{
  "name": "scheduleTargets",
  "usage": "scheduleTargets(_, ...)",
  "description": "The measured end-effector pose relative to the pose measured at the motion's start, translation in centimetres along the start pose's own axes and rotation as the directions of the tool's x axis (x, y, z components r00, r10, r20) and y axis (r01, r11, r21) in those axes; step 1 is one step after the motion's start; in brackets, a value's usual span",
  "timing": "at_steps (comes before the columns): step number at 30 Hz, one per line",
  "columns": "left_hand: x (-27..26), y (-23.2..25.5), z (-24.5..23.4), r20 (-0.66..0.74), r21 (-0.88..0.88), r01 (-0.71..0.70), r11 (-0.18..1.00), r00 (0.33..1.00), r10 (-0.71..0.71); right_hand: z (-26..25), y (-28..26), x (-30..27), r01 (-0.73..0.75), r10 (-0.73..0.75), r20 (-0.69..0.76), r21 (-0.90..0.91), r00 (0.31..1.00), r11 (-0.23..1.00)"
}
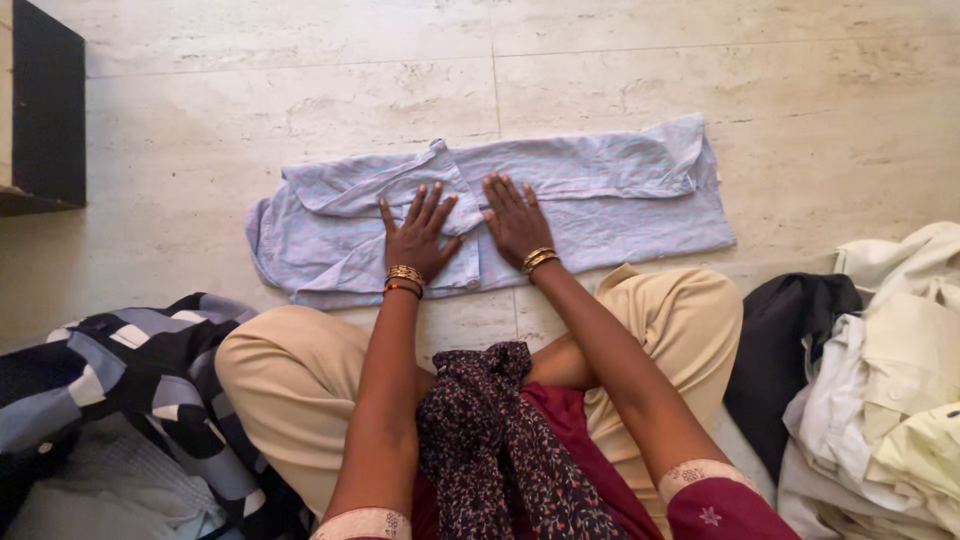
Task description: The person folds a light blue button-down shirt while sitting on the floor, smoothing the fabric by hand and carefully lining up the sleeves and sides before completing the fold.
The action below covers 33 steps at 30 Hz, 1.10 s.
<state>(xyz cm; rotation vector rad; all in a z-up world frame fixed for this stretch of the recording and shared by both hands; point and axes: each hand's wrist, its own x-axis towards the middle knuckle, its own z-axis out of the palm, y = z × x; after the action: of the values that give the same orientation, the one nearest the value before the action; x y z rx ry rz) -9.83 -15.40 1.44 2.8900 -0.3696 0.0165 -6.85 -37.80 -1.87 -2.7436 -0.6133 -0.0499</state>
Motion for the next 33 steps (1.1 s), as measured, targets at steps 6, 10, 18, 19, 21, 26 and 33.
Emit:
scheduleTargets(6, -0.1, 0.1, -0.2, -0.037, 0.023, -0.009, 1.0, 0.999, 0.01, -2.1, 13.7, -1.7, -0.173, 0.174, -0.135, 0.016, 0.975, 0.985)
scheduleTargets(10, 0.3, 0.0, -0.1, -0.03, 0.014, -0.032, 0.999, 0.999, 0.032, -5.3, 18.8, -2.9, -0.454, 0.432, -0.198, -0.078, 0.88, 0.888)
scheduleTargets(18, -0.2, 1.3, 1.8, -0.167, -0.055, -0.085, 0.995, 0.983, 0.075, -1.3, 13.2, -1.6, -0.402, 0.361, -0.239, -0.15, 0.901, 0.904)
scheduleTargets(19, -0.4, 2.3, 2.7, -0.159, -0.056, -0.077, 0.995, 0.985, 0.067, 0.0, 10.5, -1.3, -0.317, 0.297, -0.197, -0.077, 0.934, 0.945)
scheduleTargets(21, 0.0, 3.9, 3.9, -0.128, -0.04, -0.231, 0.972, 0.966, 0.225, 1.5, 4.7, -1.3, -0.12, 0.111, -0.061, -0.172, 0.992, 0.978)
scheduleTargets(26, 1.0, 2.9, 4.4, -0.054, 0.117, -0.169, 0.979, 0.983, 0.177, -0.7, -1.1, -1.0, 0.004, -0.004, 0.02, 0.02, 1.0, 1.0)
scheduleTargets(33, 4.1, 1.6, 2.2, 0.013, 0.073, -0.163, 0.984, 0.987, 0.163, 0.1, 1.3, 2.1, 0.024, -0.024, -0.011, -0.042, 1.0, 0.999)
